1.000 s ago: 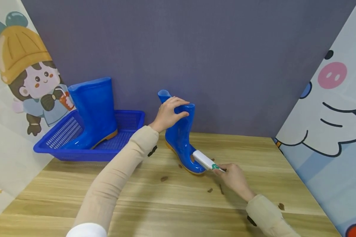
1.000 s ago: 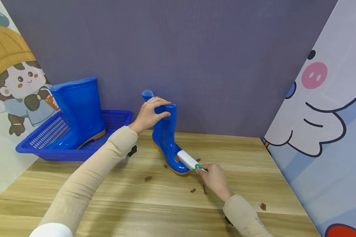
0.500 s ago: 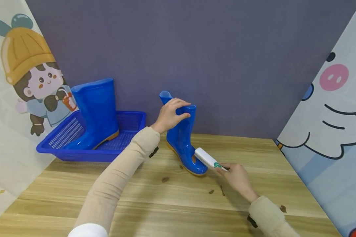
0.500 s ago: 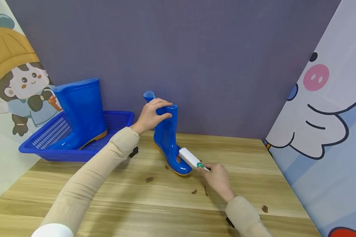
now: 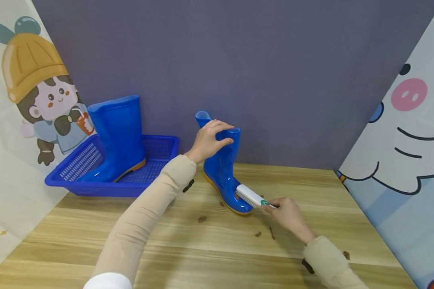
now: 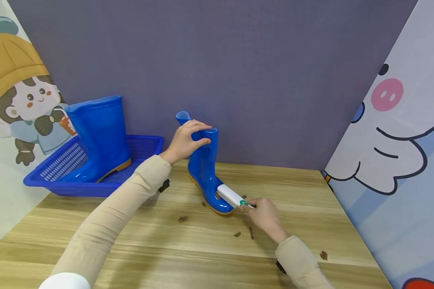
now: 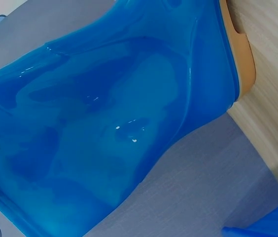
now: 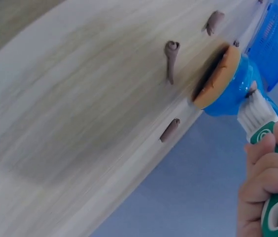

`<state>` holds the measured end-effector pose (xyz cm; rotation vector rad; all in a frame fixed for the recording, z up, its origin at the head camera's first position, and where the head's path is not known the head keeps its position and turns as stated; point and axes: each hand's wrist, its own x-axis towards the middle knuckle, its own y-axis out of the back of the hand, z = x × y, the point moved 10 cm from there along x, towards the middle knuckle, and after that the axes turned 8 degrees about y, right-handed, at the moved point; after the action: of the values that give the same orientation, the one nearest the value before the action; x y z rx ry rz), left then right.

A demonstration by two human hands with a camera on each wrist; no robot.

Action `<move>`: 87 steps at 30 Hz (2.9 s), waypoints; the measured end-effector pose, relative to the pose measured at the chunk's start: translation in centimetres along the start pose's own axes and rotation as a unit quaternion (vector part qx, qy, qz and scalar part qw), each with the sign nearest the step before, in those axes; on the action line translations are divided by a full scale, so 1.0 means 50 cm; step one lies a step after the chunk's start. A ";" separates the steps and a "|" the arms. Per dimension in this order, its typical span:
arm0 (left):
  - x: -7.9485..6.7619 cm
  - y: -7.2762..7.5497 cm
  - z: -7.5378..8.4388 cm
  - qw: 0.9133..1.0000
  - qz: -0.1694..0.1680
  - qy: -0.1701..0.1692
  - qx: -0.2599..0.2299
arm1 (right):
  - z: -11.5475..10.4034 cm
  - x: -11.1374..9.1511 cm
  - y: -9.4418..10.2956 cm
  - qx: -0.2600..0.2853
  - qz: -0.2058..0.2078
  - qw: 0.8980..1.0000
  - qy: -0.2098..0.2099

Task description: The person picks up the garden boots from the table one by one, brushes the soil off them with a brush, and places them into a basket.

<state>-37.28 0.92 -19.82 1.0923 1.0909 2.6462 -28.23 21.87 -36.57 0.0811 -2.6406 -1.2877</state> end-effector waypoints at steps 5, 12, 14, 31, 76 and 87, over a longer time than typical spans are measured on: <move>-0.001 0.001 -0.005 1.000 -0.001 0.003 0.001 | 0.005 -0.007 0.008 -0.011 -0.017 1.000 -0.007; 0.000 0.000 -0.005 1.000 -0.004 0.002 0.003 | 0.005 -0.003 0.005 -0.009 -0.032 0.999 -0.016; 0.000 0.000 -0.007 1.000 -0.006 0.005 0.004 | 0.004 0.002 -0.001 -0.005 -0.035 0.999 -0.017; 0.002 -0.001 -0.006 1.000 -0.001 0.007 0.005 | 0.014 0.028 -0.022 0.048 -0.014 0.998 -0.040; -0.006 -0.006 -0.010 0.999 -0.018 0.033 0.015 | -0.003 -0.007 -0.004 0.018 0.043 0.999 -0.015; -0.004 -0.005 -0.006 0.999 -0.013 0.030 0.010 | -0.005 -0.015 -0.020 0.010 0.028 1.000 -0.009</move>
<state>-37.36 0.84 -20.26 1.0005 1.1366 2.6691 -27.47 21.16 -37.31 0.0000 -2.6511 -1.2500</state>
